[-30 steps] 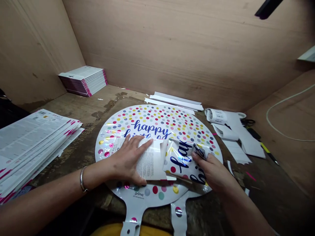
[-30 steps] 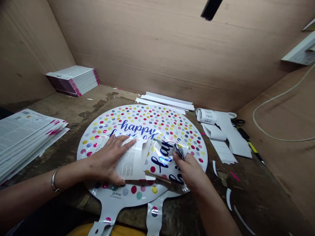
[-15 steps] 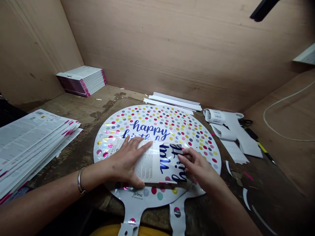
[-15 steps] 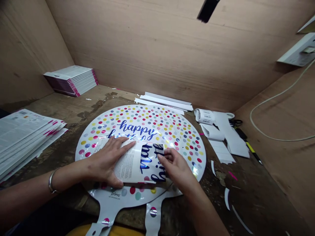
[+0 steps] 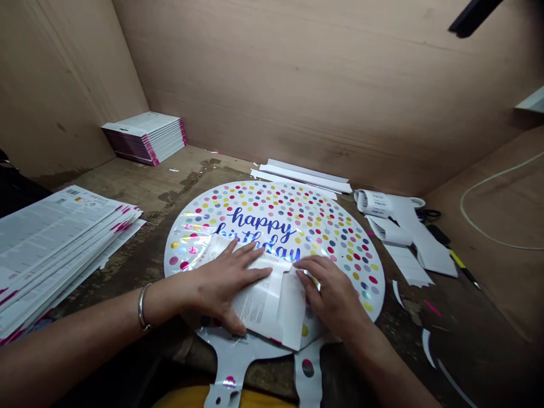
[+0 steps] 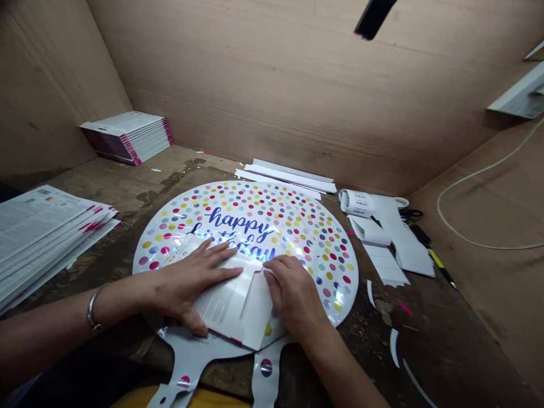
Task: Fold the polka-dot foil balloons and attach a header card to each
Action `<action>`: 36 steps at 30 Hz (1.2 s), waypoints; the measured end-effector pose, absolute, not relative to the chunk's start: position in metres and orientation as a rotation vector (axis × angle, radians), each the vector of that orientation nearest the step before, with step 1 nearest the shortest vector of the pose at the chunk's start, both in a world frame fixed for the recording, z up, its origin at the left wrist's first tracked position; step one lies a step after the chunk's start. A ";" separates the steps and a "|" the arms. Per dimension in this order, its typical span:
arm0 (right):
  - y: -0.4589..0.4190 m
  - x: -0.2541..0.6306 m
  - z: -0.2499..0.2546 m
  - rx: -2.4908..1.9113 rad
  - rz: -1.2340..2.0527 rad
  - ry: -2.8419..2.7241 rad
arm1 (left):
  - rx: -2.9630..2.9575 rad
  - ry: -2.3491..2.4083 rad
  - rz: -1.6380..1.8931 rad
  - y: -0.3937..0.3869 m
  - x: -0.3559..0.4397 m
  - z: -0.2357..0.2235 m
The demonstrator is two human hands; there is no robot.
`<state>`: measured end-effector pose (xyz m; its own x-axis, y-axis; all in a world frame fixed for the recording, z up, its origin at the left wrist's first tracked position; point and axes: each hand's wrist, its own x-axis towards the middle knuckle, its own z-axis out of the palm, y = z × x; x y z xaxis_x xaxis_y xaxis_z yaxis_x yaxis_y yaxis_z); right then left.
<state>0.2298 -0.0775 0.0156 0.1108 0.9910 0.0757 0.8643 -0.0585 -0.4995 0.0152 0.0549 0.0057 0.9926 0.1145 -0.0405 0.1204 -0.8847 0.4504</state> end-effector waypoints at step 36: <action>-0.066 0.175 -0.008 -1.578 0.552 -2.070 | 2.474 0.550 0.270 0.039 -0.013 -0.022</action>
